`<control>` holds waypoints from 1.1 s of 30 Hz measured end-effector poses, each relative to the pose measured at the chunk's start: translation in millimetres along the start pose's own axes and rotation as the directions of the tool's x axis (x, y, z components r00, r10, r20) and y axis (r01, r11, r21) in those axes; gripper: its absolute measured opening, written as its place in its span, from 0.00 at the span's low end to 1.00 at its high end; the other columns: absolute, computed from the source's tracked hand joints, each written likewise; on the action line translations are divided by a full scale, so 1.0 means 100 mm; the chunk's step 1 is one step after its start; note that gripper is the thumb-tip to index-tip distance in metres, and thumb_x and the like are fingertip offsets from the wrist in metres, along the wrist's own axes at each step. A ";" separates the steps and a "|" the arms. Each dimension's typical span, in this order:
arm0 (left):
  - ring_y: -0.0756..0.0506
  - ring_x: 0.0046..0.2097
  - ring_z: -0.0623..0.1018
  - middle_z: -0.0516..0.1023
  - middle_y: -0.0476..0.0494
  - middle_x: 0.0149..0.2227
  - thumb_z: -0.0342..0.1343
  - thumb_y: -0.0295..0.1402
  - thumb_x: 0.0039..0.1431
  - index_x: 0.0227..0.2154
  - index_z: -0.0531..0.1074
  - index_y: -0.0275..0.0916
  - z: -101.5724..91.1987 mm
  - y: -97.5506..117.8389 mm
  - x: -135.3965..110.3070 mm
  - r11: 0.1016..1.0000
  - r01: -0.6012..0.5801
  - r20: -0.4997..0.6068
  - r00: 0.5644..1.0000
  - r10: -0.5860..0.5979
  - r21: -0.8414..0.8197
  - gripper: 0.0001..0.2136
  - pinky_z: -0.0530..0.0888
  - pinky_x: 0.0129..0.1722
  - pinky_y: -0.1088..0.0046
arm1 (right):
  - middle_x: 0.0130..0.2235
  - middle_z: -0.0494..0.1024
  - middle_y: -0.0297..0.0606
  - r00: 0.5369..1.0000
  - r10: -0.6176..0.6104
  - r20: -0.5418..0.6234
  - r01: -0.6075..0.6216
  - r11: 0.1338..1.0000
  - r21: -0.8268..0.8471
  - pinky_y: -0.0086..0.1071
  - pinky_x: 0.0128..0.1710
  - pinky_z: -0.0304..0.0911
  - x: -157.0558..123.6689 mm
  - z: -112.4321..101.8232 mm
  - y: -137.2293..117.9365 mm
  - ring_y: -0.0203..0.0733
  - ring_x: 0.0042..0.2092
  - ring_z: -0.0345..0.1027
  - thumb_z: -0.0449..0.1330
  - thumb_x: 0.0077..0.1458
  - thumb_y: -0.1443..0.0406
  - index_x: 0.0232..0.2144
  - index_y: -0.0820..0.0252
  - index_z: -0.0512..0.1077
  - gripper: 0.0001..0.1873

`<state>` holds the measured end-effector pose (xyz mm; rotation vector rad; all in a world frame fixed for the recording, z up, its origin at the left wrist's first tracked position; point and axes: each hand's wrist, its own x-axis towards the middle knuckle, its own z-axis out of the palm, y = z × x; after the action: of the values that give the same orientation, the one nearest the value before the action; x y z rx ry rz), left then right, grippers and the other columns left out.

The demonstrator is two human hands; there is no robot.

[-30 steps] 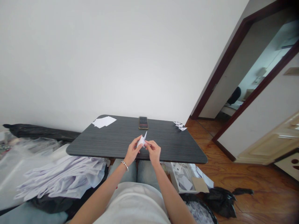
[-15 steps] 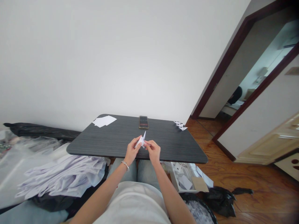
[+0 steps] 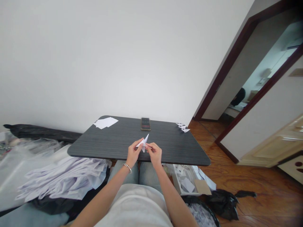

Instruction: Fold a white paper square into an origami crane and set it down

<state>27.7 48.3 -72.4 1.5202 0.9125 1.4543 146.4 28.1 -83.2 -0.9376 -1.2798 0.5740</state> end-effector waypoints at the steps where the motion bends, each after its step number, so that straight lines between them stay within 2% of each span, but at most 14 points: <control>1: 0.46 0.35 0.74 0.77 0.42 0.37 0.53 0.38 0.51 0.42 0.72 0.38 0.00 0.00 0.00 1.000 -0.002 -0.006 1.000 0.002 -0.002 0.16 0.71 0.30 0.74 | 0.28 0.71 0.36 1.000 -0.009 0.006 0.009 1.000 -0.022 0.27 0.23 0.64 0.00 0.00 0.00 0.36 0.29 0.66 0.57 0.50 0.64 0.33 0.58 0.75 0.08; 6: 0.46 0.36 0.74 0.76 0.41 0.37 0.54 0.38 0.50 0.41 0.73 0.37 0.00 -0.01 0.00 1.000 -0.021 -0.026 0.999 0.021 -0.009 0.16 0.70 0.30 0.74 | 0.28 0.72 0.36 0.997 -0.074 0.010 0.074 0.990 -0.122 0.27 0.25 0.62 -0.02 0.02 -0.04 0.37 0.30 0.66 0.57 0.50 0.64 0.32 0.58 0.75 0.08; 11: 0.45 0.39 0.73 0.75 0.40 0.40 0.53 0.37 0.51 0.41 0.73 0.36 0.00 -0.01 0.00 1.000 -0.026 -0.025 0.999 0.026 -0.005 0.16 0.70 0.34 0.73 | 0.28 0.73 0.37 0.994 -0.103 0.025 0.106 0.981 -0.162 0.27 0.25 0.62 -0.02 0.02 -0.10 0.37 0.30 0.67 0.55 0.51 0.65 0.32 0.58 0.75 0.09; 16: 0.45 0.39 0.74 0.75 0.41 0.40 0.54 0.38 0.49 0.42 0.72 0.38 0.01 0.00 0.00 1.000 -0.007 -0.018 1.000 0.007 -0.026 0.17 0.71 0.32 0.73 | 0.29 0.75 0.38 0.999 -0.026 -0.047 0.019 0.989 -0.147 0.28 0.25 0.65 -0.03 0.02 -0.01 0.38 0.30 0.69 0.55 0.51 0.62 0.33 0.58 0.75 0.10; 21: 0.44 0.40 0.73 0.75 0.40 0.41 0.54 0.39 0.50 0.42 0.72 0.38 0.01 -0.02 0.02 1.000 0.001 -0.036 0.999 -0.001 -0.003 0.17 0.71 0.33 0.72 | 0.27 0.77 0.38 0.990 0.076 -0.121 -0.081 0.996 -0.036 0.30 0.23 0.67 -0.04 0.05 0.10 0.40 0.27 0.71 0.58 0.48 0.62 0.32 0.60 0.75 0.10; 26: 0.44 0.42 0.73 0.74 0.39 0.43 0.53 0.38 0.51 0.43 0.71 0.36 0.01 -0.05 0.03 1.000 0.007 -0.049 0.999 -0.006 0.028 0.17 0.70 0.36 0.72 | 0.27 0.78 0.38 0.987 0.089 -0.132 -0.090 0.996 -0.007 0.31 0.22 0.68 -0.04 0.05 0.13 0.42 0.27 0.72 0.57 0.48 0.62 0.32 0.62 0.75 0.11; 33: 0.42 0.43 0.72 0.74 0.38 0.43 0.53 0.38 0.52 0.43 0.71 0.35 0.01 -0.06 0.03 1.000 0.003 -0.056 0.998 -0.002 0.016 0.17 0.70 0.36 0.71 | 0.26 0.78 0.38 0.991 0.064 -0.116 -0.074 0.994 -0.085 0.30 0.23 0.67 -0.04 0.04 0.12 0.41 0.27 0.72 0.55 0.50 0.61 0.31 0.61 0.75 0.11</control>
<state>28.8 53.2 -76.4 1.4960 0.9611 1.4974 143.1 32.1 -95.3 -1.0769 -1.1820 0.5134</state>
